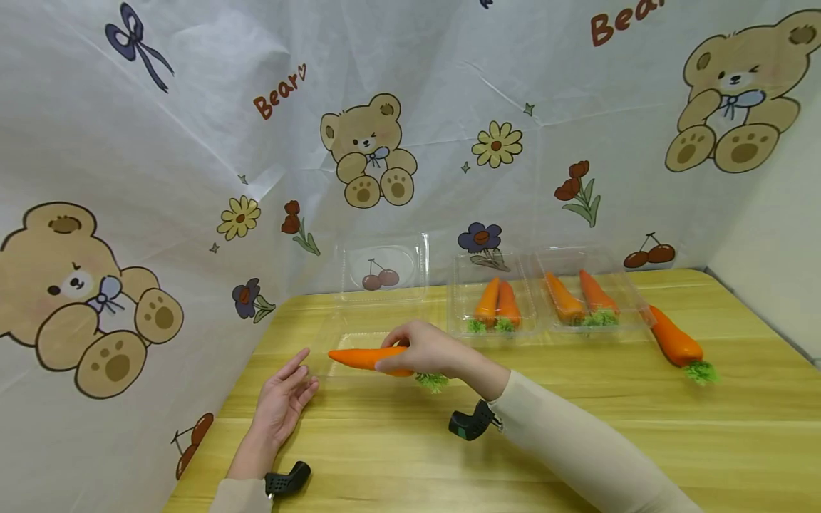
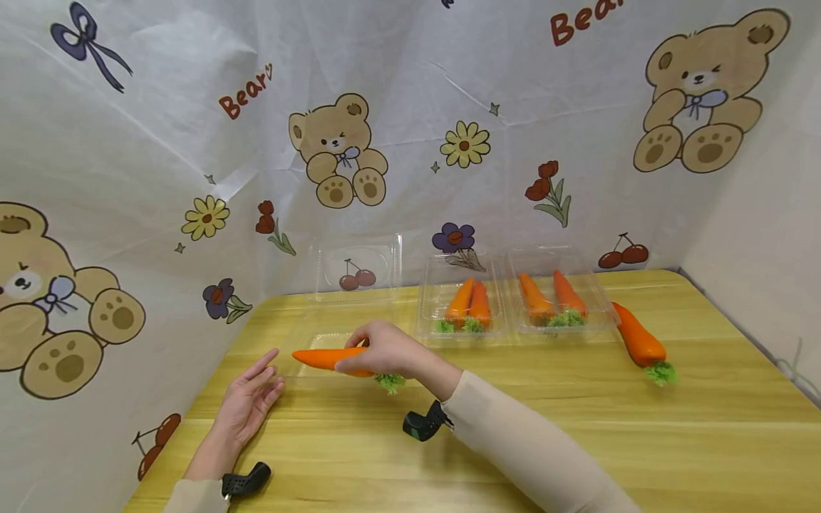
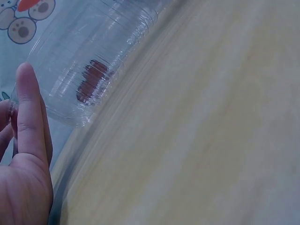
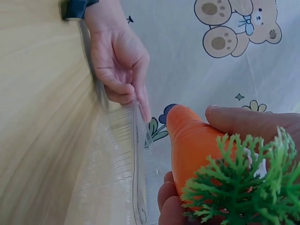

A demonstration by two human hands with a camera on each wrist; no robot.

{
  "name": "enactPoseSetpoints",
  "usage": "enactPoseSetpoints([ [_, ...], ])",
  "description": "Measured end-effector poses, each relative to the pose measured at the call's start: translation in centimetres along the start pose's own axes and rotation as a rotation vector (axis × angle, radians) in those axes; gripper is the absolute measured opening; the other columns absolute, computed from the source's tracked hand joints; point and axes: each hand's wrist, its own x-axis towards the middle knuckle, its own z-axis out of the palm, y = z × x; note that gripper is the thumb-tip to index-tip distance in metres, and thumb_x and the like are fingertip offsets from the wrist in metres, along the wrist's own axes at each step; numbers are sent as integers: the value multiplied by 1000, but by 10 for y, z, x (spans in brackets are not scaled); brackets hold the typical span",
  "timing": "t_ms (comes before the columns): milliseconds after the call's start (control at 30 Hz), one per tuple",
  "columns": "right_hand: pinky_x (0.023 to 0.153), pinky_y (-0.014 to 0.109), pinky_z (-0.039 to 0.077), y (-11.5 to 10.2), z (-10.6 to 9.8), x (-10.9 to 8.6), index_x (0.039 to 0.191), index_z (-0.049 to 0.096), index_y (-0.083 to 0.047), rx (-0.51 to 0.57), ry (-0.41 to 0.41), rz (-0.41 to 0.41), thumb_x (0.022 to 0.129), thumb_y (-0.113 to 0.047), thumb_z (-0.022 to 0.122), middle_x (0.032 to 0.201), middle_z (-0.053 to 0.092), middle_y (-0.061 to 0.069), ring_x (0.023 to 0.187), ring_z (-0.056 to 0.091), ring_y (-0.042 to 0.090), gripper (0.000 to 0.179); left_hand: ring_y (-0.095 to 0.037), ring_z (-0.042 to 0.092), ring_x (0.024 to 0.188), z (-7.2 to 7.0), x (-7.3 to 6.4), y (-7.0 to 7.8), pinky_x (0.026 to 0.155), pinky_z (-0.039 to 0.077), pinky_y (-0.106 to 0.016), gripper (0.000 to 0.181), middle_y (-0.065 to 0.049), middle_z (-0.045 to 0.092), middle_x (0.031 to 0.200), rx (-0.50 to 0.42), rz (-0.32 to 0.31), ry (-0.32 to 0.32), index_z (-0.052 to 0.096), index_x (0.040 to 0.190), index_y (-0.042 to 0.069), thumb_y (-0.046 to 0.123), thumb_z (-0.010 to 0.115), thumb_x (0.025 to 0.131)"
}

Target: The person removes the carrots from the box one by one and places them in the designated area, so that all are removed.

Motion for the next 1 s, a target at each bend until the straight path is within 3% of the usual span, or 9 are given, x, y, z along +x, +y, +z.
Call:
enactPoseSetpoints([
  [167, 67, 27, 51, 6, -2, -7, 107, 75, -17, -12, -3, -3, 88, -35, 82, 96, 68, 0, 79, 59, 17, 27, -11, 70, 82, -1, 0, 0, 81, 64, -21, 49, 3, 59, 95, -8, -3, 6, 49, 155, 15, 10, 57, 106],
  [700, 69, 28, 50, 30, -21, -30, 106, 75, -17, 47, 18, 2, 90, -33, 81, 98, 69, 2, 82, 59, 18, 24, -10, 69, 82, 0, 0, 1, 80, 63, -20, 59, 3, 60, 96, -4, 6, -5, 32, 162, 6, 9, 55, 107],
  [867, 71, 29, 51, 38, -27, -37, 109, 75, -14, 76, 22, -1, 91, -30, 80, 100, 69, 4, 83, 59, 19, 25, -10, 69, 82, 0, 1, 1, 80, 63, -20, 58, 4, 60, 95, -6, 13, -16, 33, 161, 7, 9, 54, 107],
  [1000, 71, 30, 52, 42, -31, -42, 110, 76, -15, 79, 30, 11, 90, -31, 80, 102, 70, 4, 84, 59, 20, 26, -10, 70, 82, -1, 0, 0, 80, 63, -20, 54, 3, 61, 96, -14, 10, -12, 41, 159, 11, 9, 55, 107],
])
